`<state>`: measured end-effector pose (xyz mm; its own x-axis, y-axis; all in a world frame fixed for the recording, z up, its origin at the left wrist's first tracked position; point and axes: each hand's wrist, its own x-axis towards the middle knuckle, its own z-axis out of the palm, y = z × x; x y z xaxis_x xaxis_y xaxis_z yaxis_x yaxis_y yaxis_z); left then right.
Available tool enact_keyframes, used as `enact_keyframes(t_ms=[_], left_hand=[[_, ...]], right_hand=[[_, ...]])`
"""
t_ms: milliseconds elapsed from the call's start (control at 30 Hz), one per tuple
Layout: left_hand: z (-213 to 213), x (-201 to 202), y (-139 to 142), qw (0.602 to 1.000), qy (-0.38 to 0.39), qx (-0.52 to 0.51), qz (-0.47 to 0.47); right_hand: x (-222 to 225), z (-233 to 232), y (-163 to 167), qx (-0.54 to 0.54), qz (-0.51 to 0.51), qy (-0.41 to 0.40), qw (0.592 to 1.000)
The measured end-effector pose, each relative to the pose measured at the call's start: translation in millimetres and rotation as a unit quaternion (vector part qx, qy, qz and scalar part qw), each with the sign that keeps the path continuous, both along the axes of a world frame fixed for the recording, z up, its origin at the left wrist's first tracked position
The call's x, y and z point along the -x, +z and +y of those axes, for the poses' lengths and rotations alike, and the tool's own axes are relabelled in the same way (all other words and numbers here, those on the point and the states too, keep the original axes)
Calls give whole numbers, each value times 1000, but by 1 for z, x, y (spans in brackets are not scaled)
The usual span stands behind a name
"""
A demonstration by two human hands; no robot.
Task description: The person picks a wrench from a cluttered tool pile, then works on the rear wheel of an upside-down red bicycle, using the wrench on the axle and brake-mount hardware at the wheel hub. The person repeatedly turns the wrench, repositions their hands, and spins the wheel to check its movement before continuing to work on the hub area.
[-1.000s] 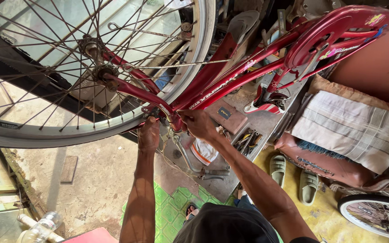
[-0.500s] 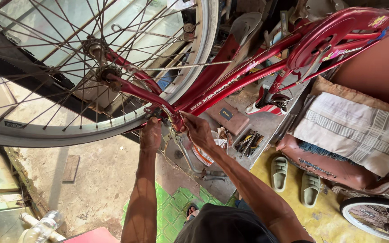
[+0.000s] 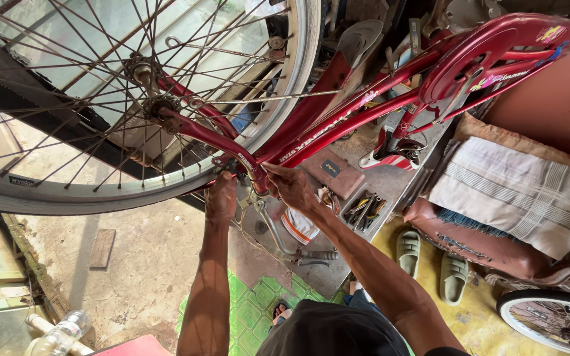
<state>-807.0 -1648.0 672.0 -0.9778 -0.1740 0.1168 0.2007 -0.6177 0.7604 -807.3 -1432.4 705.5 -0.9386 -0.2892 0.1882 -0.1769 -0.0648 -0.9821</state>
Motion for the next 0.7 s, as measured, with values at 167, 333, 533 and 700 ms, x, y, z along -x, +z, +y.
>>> enact_keyframes(t_ms=[167,333,533,700], left_hand=[[-1,1,-4,1000,-1,-2,-4],[-3,1,-8,1000,-6,-18,7],[0,2,-6,999,-7,-19,26],[-2,3,-9,1000,-3,-20,2]], right_hand=[[5,14,39,-157,-87,25,983],[19,15,67,-114,-156,81,978],[8,16,43,-174,36,-3,984],[-5,4,6,-30,-8,-25,999]])
